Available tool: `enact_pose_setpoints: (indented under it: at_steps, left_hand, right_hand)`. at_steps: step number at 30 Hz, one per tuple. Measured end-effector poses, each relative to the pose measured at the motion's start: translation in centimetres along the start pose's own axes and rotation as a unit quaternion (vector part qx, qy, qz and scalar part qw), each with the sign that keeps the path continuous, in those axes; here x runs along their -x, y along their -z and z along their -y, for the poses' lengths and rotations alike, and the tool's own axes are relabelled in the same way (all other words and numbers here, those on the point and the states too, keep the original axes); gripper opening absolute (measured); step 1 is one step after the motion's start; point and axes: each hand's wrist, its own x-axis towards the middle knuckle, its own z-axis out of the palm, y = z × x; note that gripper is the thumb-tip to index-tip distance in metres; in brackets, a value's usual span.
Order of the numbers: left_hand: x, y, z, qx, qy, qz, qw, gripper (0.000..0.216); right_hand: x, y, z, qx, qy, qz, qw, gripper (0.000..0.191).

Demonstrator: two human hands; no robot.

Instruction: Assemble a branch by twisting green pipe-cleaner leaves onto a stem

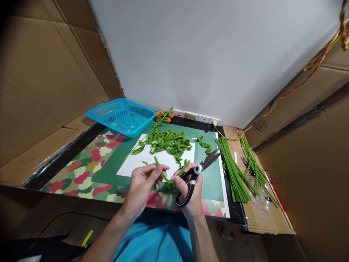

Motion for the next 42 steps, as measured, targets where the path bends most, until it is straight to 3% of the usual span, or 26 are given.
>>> enact_pose_setpoints:
  at_steps: [10, 20, 30, 36, 42]
  left_hand:
    - [0.1, -0.2, -0.1, -0.035, -0.035, 0.095, 0.994, 0.029]
    - [0.5, -0.6, 0.5, -0.025, -0.014, 0.081, 0.996, 0.038]
    - [1.2, -1.6, 1.2, 0.196, 0.131, 0.039, 0.971, 0.025]
    - [1.6, -2.4, 1.9, 0.224, 0.125, -0.027, 0.966, 0.026]
    - [1.5, -2.7, 2.6, 0.135, 0.054, -0.04, 0.989, 0.025]
  right_hand:
    - [0.1, 1.2, -0.3, 0.068, -0.029, 0.065, 0.995, 0.04]
    - [-0.1, 1.2, -0.7, 0.017, -0.098, 0.074, 0.992, 0.05]
    - [-0.5, 1.3, -0.1, -0.022, -0.18, 0.091, 0.979, 0.051]
    - [-0.5, 1.4, -0.5, -0.02, -0.182, 0.057, 0.981, 0.055]
    - [-0.5, 1.0, -0.4, -0.007, -0.157, 0.044, 0.987, 0.054]
